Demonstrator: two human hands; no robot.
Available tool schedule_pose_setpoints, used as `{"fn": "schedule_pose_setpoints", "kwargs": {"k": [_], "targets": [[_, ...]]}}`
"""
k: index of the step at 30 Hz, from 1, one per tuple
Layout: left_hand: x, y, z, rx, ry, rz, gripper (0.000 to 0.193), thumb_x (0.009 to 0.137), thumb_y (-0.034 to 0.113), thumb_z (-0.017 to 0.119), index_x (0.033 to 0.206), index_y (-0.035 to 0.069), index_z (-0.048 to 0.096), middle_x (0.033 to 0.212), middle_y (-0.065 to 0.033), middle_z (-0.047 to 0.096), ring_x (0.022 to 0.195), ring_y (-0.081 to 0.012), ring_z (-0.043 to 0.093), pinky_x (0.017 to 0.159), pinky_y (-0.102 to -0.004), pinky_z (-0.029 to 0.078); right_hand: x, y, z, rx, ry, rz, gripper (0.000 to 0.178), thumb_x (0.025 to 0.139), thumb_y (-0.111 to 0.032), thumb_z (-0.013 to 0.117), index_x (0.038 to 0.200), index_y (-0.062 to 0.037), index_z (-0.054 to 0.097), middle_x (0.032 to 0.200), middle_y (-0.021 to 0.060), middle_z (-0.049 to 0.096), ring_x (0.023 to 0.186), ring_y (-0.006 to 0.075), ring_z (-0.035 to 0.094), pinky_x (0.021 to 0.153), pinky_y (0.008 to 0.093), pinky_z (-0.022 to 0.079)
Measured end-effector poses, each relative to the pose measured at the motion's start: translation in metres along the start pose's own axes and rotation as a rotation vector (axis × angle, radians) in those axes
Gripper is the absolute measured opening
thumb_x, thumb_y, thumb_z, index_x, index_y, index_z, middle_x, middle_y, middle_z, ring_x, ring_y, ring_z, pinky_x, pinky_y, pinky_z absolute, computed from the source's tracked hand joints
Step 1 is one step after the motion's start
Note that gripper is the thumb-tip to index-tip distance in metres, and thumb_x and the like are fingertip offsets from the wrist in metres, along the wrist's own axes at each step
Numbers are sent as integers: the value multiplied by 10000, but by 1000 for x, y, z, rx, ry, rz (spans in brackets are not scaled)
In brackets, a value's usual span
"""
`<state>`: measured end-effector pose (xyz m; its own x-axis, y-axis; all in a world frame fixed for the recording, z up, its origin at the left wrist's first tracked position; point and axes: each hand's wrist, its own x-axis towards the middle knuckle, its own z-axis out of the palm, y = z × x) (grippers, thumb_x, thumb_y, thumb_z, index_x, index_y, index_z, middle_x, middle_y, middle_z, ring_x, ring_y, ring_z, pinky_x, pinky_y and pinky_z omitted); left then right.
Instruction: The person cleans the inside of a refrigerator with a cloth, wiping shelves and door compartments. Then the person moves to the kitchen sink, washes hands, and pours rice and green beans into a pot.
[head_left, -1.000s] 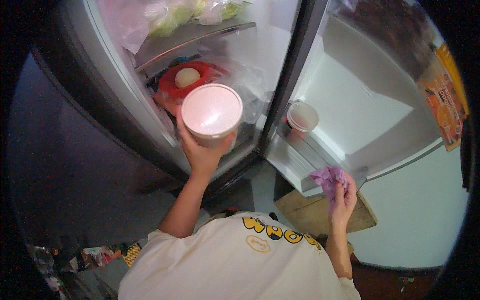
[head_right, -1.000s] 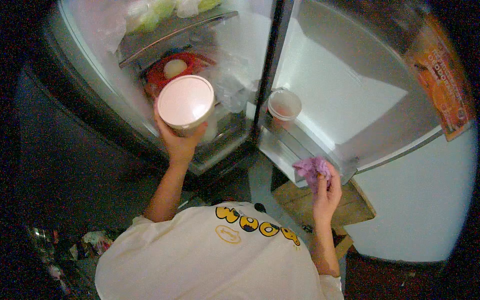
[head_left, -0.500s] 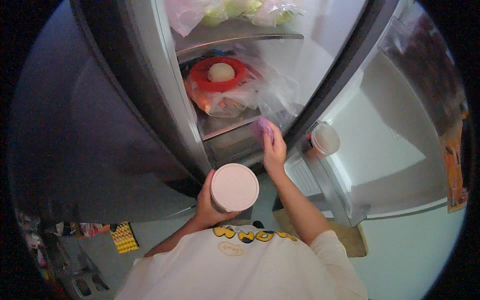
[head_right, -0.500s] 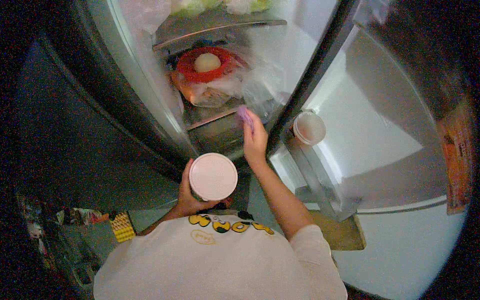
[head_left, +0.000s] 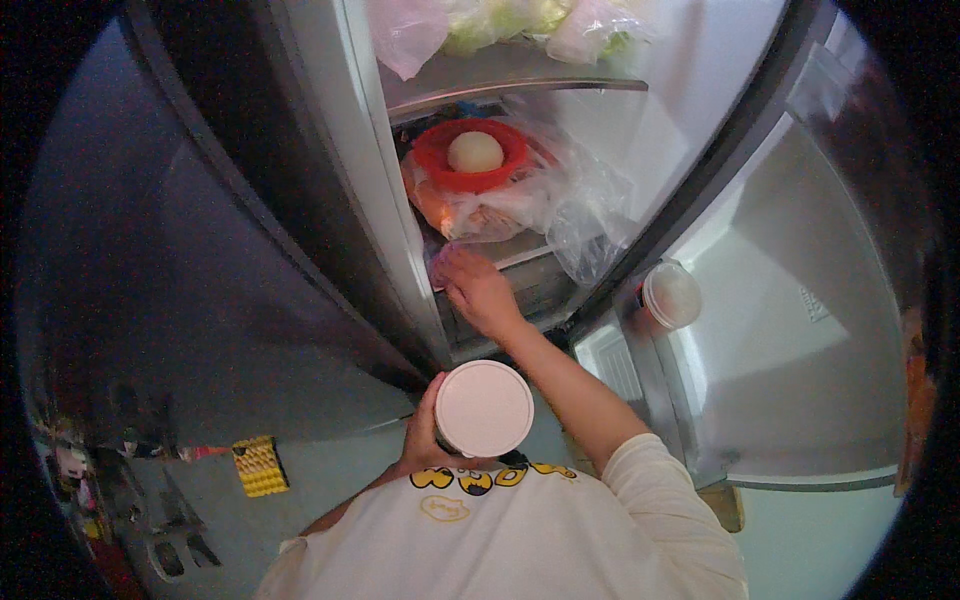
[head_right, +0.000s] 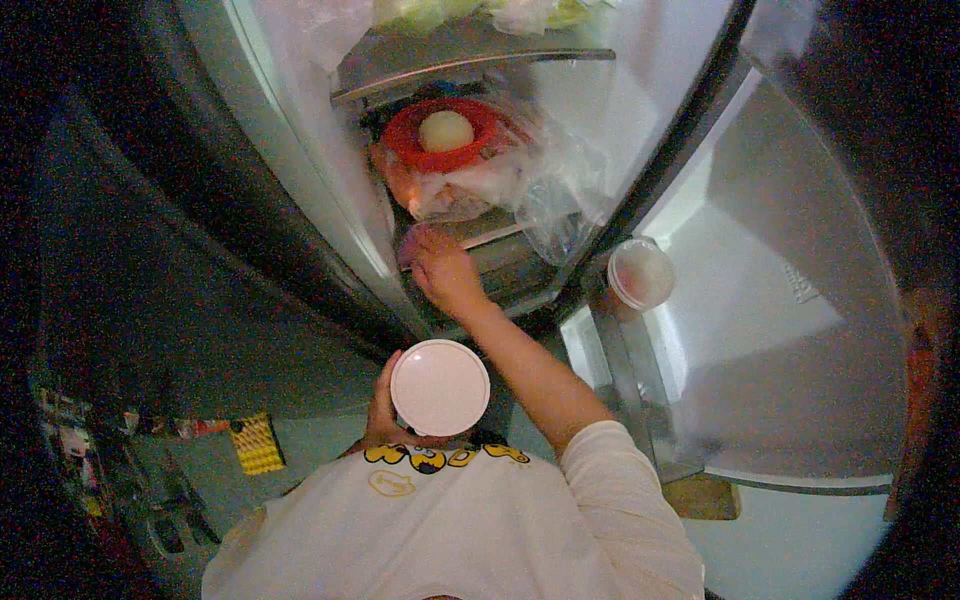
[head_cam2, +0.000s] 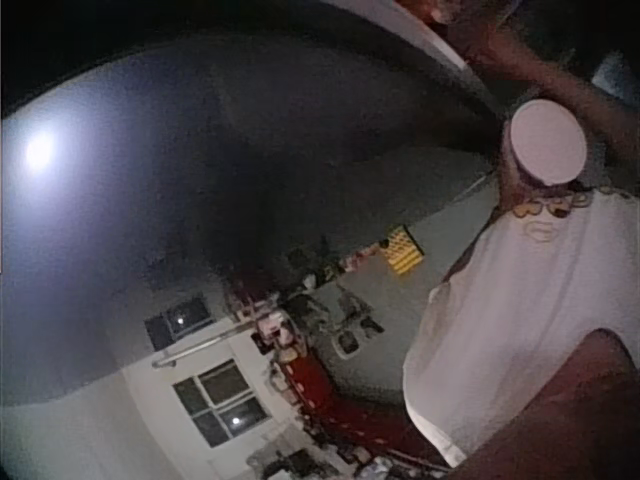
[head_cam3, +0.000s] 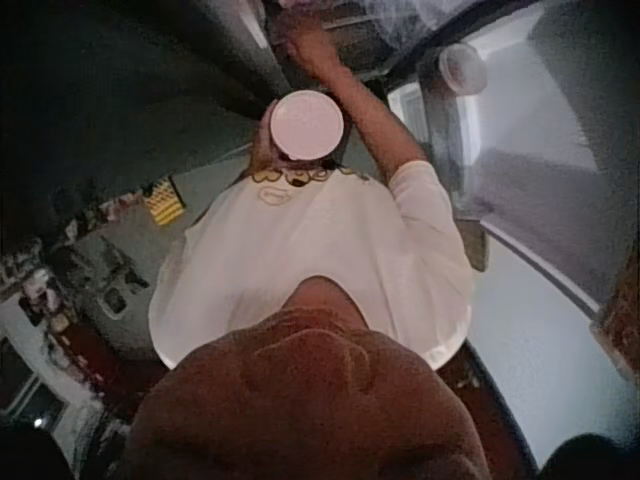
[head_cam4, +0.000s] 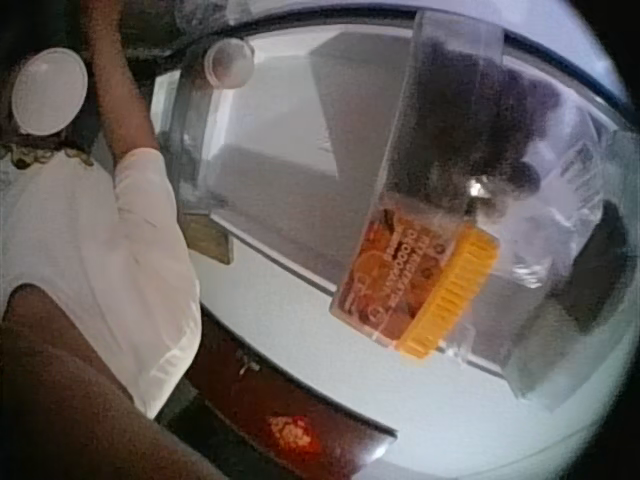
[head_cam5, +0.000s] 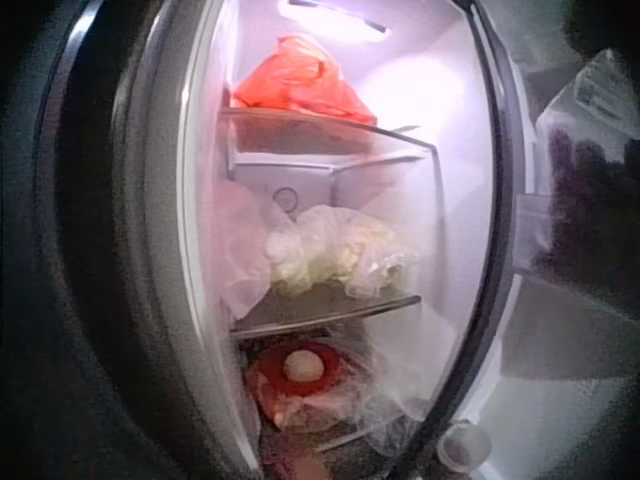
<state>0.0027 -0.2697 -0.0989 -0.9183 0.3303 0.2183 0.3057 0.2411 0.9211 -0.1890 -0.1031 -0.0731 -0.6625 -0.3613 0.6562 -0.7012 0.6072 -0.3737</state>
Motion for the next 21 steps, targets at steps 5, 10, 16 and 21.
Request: {"fn": "schedule_pose_setpoints", "kwargs": {"k": [5,10,16,21], "targets": [[5,-3,-2,-110,16,5,1346,485,315,966,1483,-9,122,1426,-204,405,1327,-300,423,1108,-426,321,-1,16,-35,173,-135,21,221,795,-115,631,1008,-73,673,1045,144,661,1063,317,611,919,433,492],[9,-6,-2,-131,-23,8,1339,486,283,967,1480,-11,120,1423,-203,401,1333,-288,412,1106,-422,316,5,42,-40,-272,-150,481,232,813,-171,639,1023,-75,669,1054,123,660,1000,319,630,849,423,523],[-1,-24,4,-322,-122,-140,1364,476,244,975,1488,13,90,1442,-180,379,1352,-271,381,1109,-429,307,10,17,19,30,-185,125,411,847,-137,591,1251,-63,569,1294,163,565,1165,330,563,963,406,483],[-3,-29,-1,-178,-111,-28,1365,484,245,976,1488,15,81,1444,-188,375,1346,-280,392,1108,-432,311,52,40,60,179,-165,220,408,878,-111,488,1278,-60,549,1359,172,522,1178,355,556,966,421,470]]}}
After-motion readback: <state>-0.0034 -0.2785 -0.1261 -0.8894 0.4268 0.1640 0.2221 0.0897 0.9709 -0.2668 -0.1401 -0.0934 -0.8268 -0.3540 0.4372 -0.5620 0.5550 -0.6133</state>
